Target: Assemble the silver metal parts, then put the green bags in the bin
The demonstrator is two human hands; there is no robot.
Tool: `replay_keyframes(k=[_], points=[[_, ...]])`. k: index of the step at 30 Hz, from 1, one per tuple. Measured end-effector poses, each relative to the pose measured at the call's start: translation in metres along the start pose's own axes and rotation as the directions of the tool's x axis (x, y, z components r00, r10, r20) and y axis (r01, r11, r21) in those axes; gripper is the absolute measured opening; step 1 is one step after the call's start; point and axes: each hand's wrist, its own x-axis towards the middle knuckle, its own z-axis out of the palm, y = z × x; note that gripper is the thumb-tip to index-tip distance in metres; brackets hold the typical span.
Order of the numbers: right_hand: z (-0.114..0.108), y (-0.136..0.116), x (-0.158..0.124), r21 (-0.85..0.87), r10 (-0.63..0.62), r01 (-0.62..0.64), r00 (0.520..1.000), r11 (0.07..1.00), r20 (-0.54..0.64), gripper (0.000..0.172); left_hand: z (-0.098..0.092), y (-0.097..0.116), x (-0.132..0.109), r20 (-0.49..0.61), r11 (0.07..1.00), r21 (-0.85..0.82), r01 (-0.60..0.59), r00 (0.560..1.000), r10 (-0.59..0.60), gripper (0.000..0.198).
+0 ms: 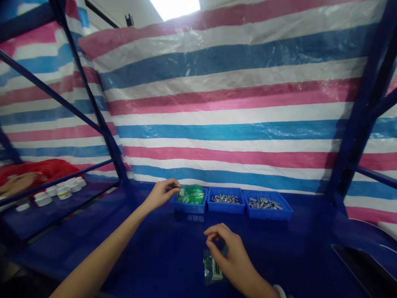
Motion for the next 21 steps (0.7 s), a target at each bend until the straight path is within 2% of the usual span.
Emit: replay_keyframes(k=[3,6,11,14,16,17,19,21], points=[[-0.001,0.002,0.001,-0.017,0.011,-0.012,1.000,1.000,-0.018,0.014,0.005,-0.019,0.012,0.155,0.997,0.071,0.009,0.988,-0.020,0.020],[-0.001,0.005,0.001,-0.030,0.012,-0.013,1.000,0.999,-0.028,0.015,0.013,-0.029,0.015,0.267,0.992,0.130,0.005,0.963,-0.040,0.024],[-0.009,0.011,0.008,-0.082,-0.029,0.026,0.999,0.996,-0.045,0.014,0.012,-0.030,0.019,0.308,0.981,0.194,-0.027,0.951,-0.034,0.025],[-0.023,0.014,0.015,-0.180,-0.055,0.050,0.998,0.982,-0.024,0.012,0.009,-0.014,0.014,0.233,0.978,0.201,-0.063,0.972,0.015,0.021],[-0.031,0.015,0.016,-0.251,-0.064,0.076,0.996,0.965,0.057,0.010,0.011,0.007,0.003,0.122,0.977,0.186,-0.102,0.989,0.081,0.021],[-0.033,0.015,0.016,-0.282,-0.054,0.084,0.992,0.956,0.113,0.010,0.014,0.020,-0.005,0.053,0.976,0.172,-0.132,0.991,0.125,0.028],[-0.033,0.014,0.013,-0.335,-0.020,0.096,0.974,0.937,0.225,0.018,0.026,0.046,-0.022,-0.038,0.969,0.120,-0.214,0.975,0.220,0.034],[-0.028,0.013,0.008,-0.373,0.029,0.091,0.952,0.923,0.305,0.034,0.044,0.068,-0.038,-0.044,0.950,0.047,-0.310,0.949,0.312,0.026]])
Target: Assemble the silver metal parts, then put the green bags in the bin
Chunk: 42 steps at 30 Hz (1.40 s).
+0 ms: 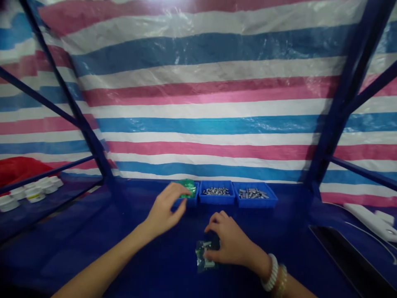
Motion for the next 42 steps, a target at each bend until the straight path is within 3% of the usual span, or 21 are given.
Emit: replay_keyframes(k=[2,4,10,13,15,17,21,24,26,29,30,32,33,34,35,36,38,40,42], points=[[0.006,-0.004,-0.001,-0.009,0.023,-0.023,0.998,1.000,0.054,0.037,0.018,0.016,-0.008,0.025,0.995,-0.078,-0.055,0.998,0.057,0.020],[0.010,-0.006,0.001,0.012,0.064,-0.065,0.996,0.998,0.064,0.028,0.034,0.019,-0.015,0.040,0.988,-0.150,-0.045,0.998,0.051,0.017],[0.011,-0.004,0.010,0.131,0.180,-0.171,0.982,0.977,-0.064,0.019,0.048,0.001,-0.021,0.123,0.911,-0.362,0.200,0.978,-0.166,0.014],[0.011,0.000,0.014,0.337,0.228,-0.158,0.957,0.928,-0.180,0.012,0.048,0.002,-0.022,0.170,0.815,-0.478,0.327,0.945,-0.279,0.013],[0.010,0.002,0.015,0.532,0.296,-0.138,0.928,0.835,-0.224,0.012,0.051,0.007,-0.022,0.203,0.726,-0.559,0.400,0.915,-0.348,0.025],[0.008,0.002,0.016,0.680,0.365,-0.126,0.904,0.722,-0.221,0.023,0.055,0.012,-0.022,0.259,0.616,-0.639,0.461,0.883,-0.391,0.031],[0.003,-0.004,0.015,0.866,0.467,-0.167,0.880,0.472,-0.085,0.043,0.062,0.021,-0.025,0.355,0.385,-0.753,0.533,0.822,-0.445,0.025],[0.001,-0.009,0.013,0.933,0.470,-0.208,0.881,0.294,0.048,0.044,0.062,0.025,-0.028,0.362,0.275,-0.800,0.533,0.794,-0.487,0.026],[0.002,-0.009,0.012,0.926,0.444,-0.241,0.891,0.290,0.093,0.039,0.061,0.025,-0.030,0.348,0.248,-0.819,0.518,0.791,-0.503,0.026],[0.002,-0.007,0.012,0.881,0.420,-0.245,0.906,0.405,0.059,0.033,0.059,0.025,-0.032,0.313,0.258,-0.834,0.488,0.803,-0.507,0.023],[0.002,-0.007,0.011,0.855,0.396,-0.216,0.918,0.471,0.014,0.030,0.057,0.025,-0.032,0.271,0.314,-0.831,0.459,0.828,-0.491,0.021],[-0.001,-0.007,0.010,0.733,0.280,-0.084,0.948,0.675,-0.149,0.018,0.052,0.023,-0.031,0.074,0.583,-0.759,0.290,0.928,-0.365,0.010],[-0.002,-0.007,0.008,0.615,0.177,0.019,0.950,0.788,-0.257,0.009,0.048,0.022,-0.031,-0.069,0.753,-0.646,0.123,0.974,-0.218,0.006],[-0.004,-0.008,0.005,0.458,0.049,0.129,0.933,0.879,-0.357,0.004,0.044,0.021,-0.030,-0.201,0.882,-0.463,-0.089,0.980,-0.006,0.010],[-0.005,-0.008,0.003,0.281,-0.088,0.227,0.898,0.932,-0.432,0.011,0.040,0.019,-0.030,-0.285,0.923,-0.244,-0.296,0.932,0.224,0.014],[-0.007,-0.009,0.000,0.116,-0.215,0.302,0.854,0.946,-0.473,0.017,0.036,0.017,-0.030,-0.317,0.891,-0.050,-0.452,0.853,0.415,0.017],[-0.008,-0.009,-0.006,-0.105,-0.387,0.389,0.780,0.915,-0.491,0.020,0.030,0.012,-0.029,-0.314,0.785,0.193,-0.588,0.721,0.617,0.017],[-0.009,-0.009,-0.008,-0.177,-0.455,0.426,0.748,0.887,-0.483,0.022,0.029,0.008,-0.029,-0.315,0.767,0.256,-0.589,0.699,0.642,0.016],[-0.009,-0.011,-0.006,-0.132,-0.431,0.422,0.764,0.897,-0.481,0.024,0.032,0.006,-0.030,-0.304,0.800,0.208,-0.563,0.740,0.600,0.015]])
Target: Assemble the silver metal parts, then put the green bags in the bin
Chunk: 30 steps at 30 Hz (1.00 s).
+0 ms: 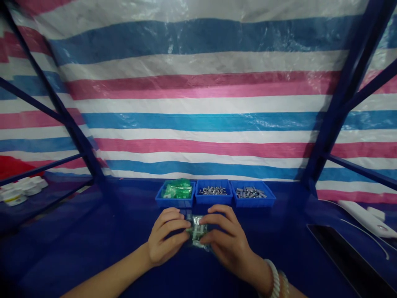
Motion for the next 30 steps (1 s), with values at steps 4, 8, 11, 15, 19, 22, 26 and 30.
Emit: replay_keyframes(k=[4,8,11,15,19,22,26,30], points=[[0.006,0.001,0.008,0.148,0.248,-0.253,0.967,0.956,0.056,0.011,0.012,0.007,-0.003,0.124,0.913,-0.235,0.334,0.942,-0.312,0.010],[0.011,0.011,0.005,0.188,0.472,-0.475,0.879,0.860,0.065,0.010,0.014,-0.004,0.003,0.163,0.793,-0.201,0.575,0.818,-0.551,0.004],[0.012,0.021,0.000,0.205,0.606,-0.589,0.795,0.782,-0.025,0.015,0.005,-0.042,0.011,0.092,0.710,-0.102,0.696,0.718,-0.690,0.011],[0.013,0.029,-0.002,0.284,0.695,-0.662,0.718,0.694,-0.024,0.019,-0.001,-0.101,0.018,0.159,0.607,-0.001,0.795,0.599,-0.785,0.011],[0.015,0.030,-0.001,0.317,0.708,-0.672,0.707,0.669,0.005,0.018,0.006,-0.132,0.019,0.361,0.571,0.059,0.819,0.515,-0.777,0.017],[0.016,0.031,-0.002,0.330,0.707,-0.670,0.707,0.665,0.012,0.018,0.003,-0.147,0.022,0.341,0.552,0.102,0.828,0.492,-0.801,0.019],[0.015,0.033,-0.004,0.323,0.706,-0.672,0.708,0.666,0.018,0.017,-0.020,-0.166,0.027,0.264,0.546,0.139,0.826,0.500,-0.825,0.023],[0.016,0.022,-0.002,0.210,0.626,-0.622,0.778,0.754,0.060,0.014,-0.039,-0.169,0.024,0.310,0.555,0.188,0.810,0.487,-0.816,0.021]])
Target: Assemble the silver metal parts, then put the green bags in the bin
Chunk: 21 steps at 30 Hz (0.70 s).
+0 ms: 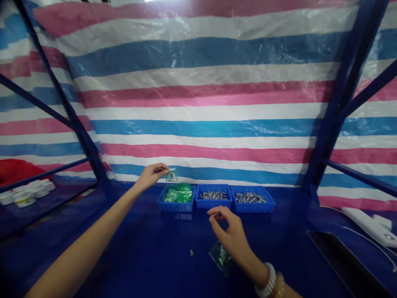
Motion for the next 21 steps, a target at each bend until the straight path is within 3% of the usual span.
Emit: replay_keyframes(k=[2,4,6,8,10,16,21], points=[[0.004,-0.010,-0.006,-0.064,-0.099,0.111,0.980,0.992,0.173,0.019,0.000,-0.002,-0.007,0.027,0.999,0.032,0.007,1.000,-0.008,0.020],[0.009,-0.021,-0.013,-0.102,-0.138,0.192,0.910,0.976,0.392,0.031,0.002,-0.004,-0.013,0.042,0.998,0.064,0.018,0.999,-0.021,0.020],[0.013,-0.029,-0.018,-0.175,-0.099,0.229,0.832,0.958,0.546,0.042,0.002,-0.005,-0.016,0.041,0.995,0.099,0.031,0.999,-0.035,0.021],[0.014,-0.033,-0.020,-0.255,-0.041,0.253,0.781,0.933,0.623,0.047,-0.001,-0.007,-0.015,0.026,0.989,0.139,0.044,0.998,-0.048,0.021],[0.012,-0.034,-0.020,-0.293,-0.023,0.272,0.769,0.917,0.639,0.045,-0.003,-0.009,-0.013,0.014,0.981,0.182,0.060,0.998,-0.063,0.022],[0.006,-0.029,-0.015,-0.320,-0.087,0.295,0.842,0.900,0.533,0.032,0.004,-0.014,-0.020,-0.005,0.940,0.306,0.152,0.987,-0.159,0.024],[0.006,-0.028,-0.017,-0.315,-0.135,0.326,0.855,0.891,0.501,0.031,0.006,-0.009,-0.036,-0.054,0.900,0.366,0.237,0.971,-0.234,0.024]])
